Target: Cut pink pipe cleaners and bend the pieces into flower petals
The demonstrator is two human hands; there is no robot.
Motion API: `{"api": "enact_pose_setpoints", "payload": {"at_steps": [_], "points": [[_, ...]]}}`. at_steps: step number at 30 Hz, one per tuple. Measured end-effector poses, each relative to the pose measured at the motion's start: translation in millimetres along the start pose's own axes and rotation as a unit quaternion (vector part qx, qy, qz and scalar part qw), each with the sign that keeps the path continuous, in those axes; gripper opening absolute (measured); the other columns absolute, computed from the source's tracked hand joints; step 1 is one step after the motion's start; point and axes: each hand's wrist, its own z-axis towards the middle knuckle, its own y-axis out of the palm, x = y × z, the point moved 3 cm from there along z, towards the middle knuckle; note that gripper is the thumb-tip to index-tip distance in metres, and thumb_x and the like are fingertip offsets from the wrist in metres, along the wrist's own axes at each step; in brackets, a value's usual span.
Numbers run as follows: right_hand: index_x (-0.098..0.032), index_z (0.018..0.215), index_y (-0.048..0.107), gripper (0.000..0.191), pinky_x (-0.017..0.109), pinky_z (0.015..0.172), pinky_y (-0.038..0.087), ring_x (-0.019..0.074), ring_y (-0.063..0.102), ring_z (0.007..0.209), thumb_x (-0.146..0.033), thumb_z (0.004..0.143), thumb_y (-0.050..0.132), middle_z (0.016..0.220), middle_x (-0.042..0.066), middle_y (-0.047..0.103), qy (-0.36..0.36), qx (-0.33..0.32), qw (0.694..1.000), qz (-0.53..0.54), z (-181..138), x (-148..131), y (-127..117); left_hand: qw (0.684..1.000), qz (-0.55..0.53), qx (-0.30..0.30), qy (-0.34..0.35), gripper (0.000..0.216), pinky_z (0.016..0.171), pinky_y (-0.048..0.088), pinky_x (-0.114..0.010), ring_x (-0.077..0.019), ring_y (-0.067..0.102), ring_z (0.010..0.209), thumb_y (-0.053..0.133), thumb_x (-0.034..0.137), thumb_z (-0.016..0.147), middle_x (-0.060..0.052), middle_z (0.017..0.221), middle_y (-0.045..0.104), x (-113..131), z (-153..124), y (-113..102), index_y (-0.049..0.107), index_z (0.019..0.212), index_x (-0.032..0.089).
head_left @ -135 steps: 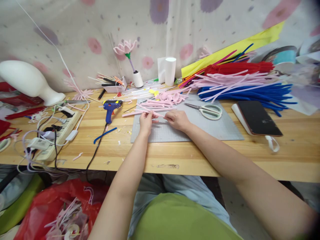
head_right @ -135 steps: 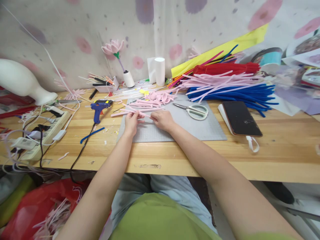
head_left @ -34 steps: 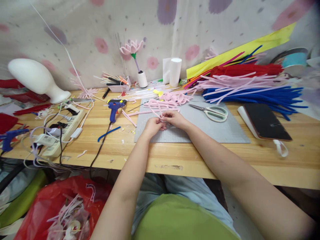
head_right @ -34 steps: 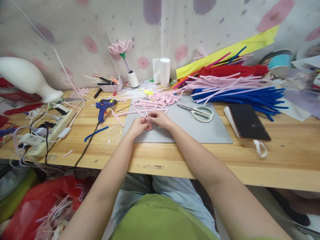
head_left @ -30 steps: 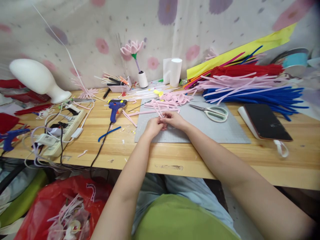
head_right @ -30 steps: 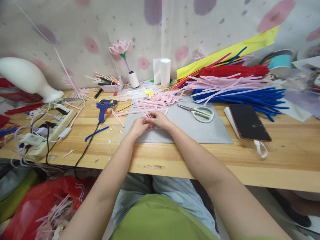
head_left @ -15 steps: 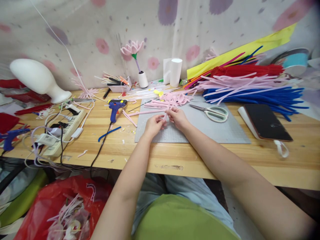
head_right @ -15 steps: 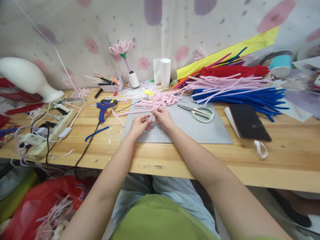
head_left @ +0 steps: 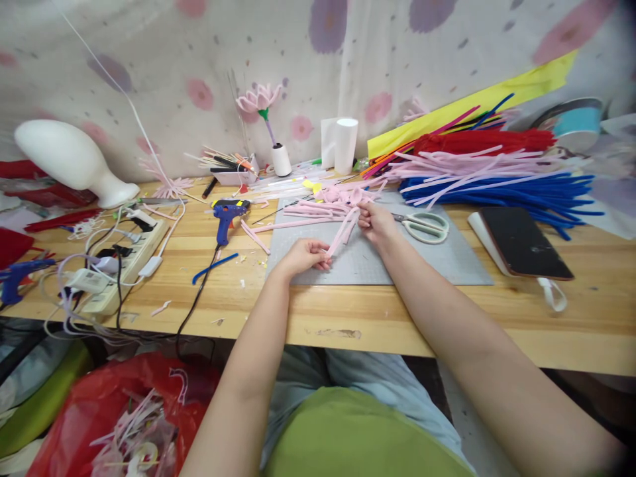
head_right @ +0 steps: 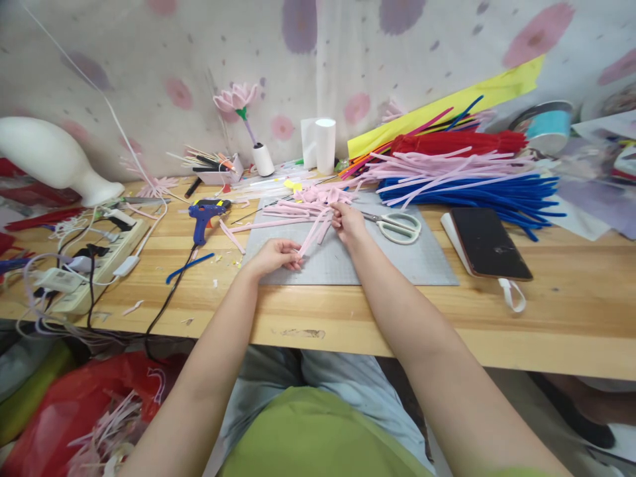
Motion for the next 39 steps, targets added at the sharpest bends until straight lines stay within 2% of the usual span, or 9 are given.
{"api": "enact_pose_setpoints", "payload": {"at_steps": [2,4,6,9,12,16,22,30,39], "points": [[-0.016,0.064,0.047,0.02,0.011,0.03,0.019,0.0002,0.022,0.035,-0.017,0.073,0.065,0.043,-0.009,0.032,0.006,-0.006,1.0,0.002,0.8,-4.1,-4.5,1.0,-0.024,0.002,0.006,0.025,0.051,0.047,-0.021,-0.0095,0.06,0.047,0.071,0.009,0.065,-0.001,0.058,0.065,2.1,-2.2,-2.3,0.058,0.086,0.009],[-0.016,0.07,0.052,0.017,0.011,0.033,0.023,0.0008,0.029,0.038,-0.024,0.073,0.067,0.047,-0.008,0.039,0.017,-0.051,0.999,0.005,-2.9,-6.0,-3.8,0.998,-0.056,0.0,0.019,0.027,0.053,0.048,-0.02,-0.0086,0.06,0.048,0.072,0.012,0.065,-0.001,0.061,0.066,4.5,-4.0,-5.1,0.059,0.088,0.009],[-0.016,0.076,0.056,0.023,0.013,0.036,0.028,0.0021,0.035,0.042,-0.034,0.072,0.069,0.053,-0.006,0.044,0.046,-0.143,0.989,-0.006,-11.6,-3.5,3.2,0.995,-0.09,-0.017,0.028,0.028,0.053,0.048,-0.019,-0.0065,0.059,0.049,0.073,0.015,0.065,-0.001,0.063,0.066,6.4,-5.5,-6.6,0.06,0.089,0.009],[-0.015,0.08,0.06,0.032,0.016,0.04,0.032,0.004,0.039,0.047,-0.039,0.065,0.074,0.057,-0.005,0.046,0.114,-0.3,0.946,-0.051,-30.1,8.6,18.7,0.989,-0.137,-0.047,0.021,0.026,0.052,0.045,-0.015,-0.0033,0.056,0.048,0.073,0.017,0.065,0.001,0.064,0.064,6.8,-6.0,-5.8,0.063,0.087,0.009],[-0.013,0.08,0.062,0.035,0.016,0.042,0.032,0.0043,0.04,0.047,-0.032,0.056,0.079,0.053,-0.006,0.045,0.138,-0.365,0.917,-0.082,-41.8,19.7,29.5,0.984,-0.166,-0.059,-0.004,0.02,0.051,0.044,-0.014,-0.0021,0.055,0.047,0.071,0.013,0.066,0.001,0.064,0.063,4.3,-4.5,-3.7,0.064,0.084,0.009],[-0.013,0.072,0.06,0.034,0.014,0.039,0.029,0.0026,0.036,0.043,-0.029,0.052,0.082,0.048,-0.007,0.043,0.114,-0.318,0.939,-0.065,-38.1,19.3,29.3,0.982,-0.182,-0.049,-0.014,0.015,0.048,0.043,-0.012,-0.0012,0.054,0.046,0.067,0.008,0.069,0.001,0.062,0.063,2.4,-2.7,-4.2,0.064,0.083,0.009],[-0.014,0.069,0.058,0.021,0.011,0.039,0.031,0.0013,0.037,0.043,-0.022,0.064,0.076,0.049,-0.007,0.042,0.089,-0.223,0.971,-0.017,-23.9,4.7,14.8,0.987,-0.151,-0.042,-0.025,0.015,0.048,0.045,-0.013,-0.0027,0.056,0.047,0.068,0.008,0.069,-0.001,0.062,0.064,2.5,-3.4,-8.2,0.064,0.083,0.008],[-0.015,0.07,0.055,0.018,0.009,0.037,0.033,0.0005,0.037,0.042,-0.024,0.074,0.07,0.053,-0.006,0.044,0.079,-0.166,0.982,0.043,-18.6,0.7,10.6,0.991,-0.12,-0.05,-0.022,0.013,0.052,0.047,-0.015,-0.0036,0.057,0.049,0.069,0.01,0.069,-0.002,0.064,0.065,-0.3,-1.3,-9.9,0.064,0.081,0.008],[-0.017,0.065,0.048,0.026,0.008,0.033,0.028,-0.0007,0.029,0.037,-0.027,0.073,0.071,0.048,-0.008,0.042,0.042,-0.132,0.986,0.094,-10.8,-1.4,8.4,0.992,-0.104,-0.066,-0.028,0.012,0.053,0.047,-0.017,-0.0047,0.057,0.049,0.069,0.009,0.068,-0.002,0.065,0.066,2.0,-4.4,-4.5,0.063,0.079,0.008]]}}
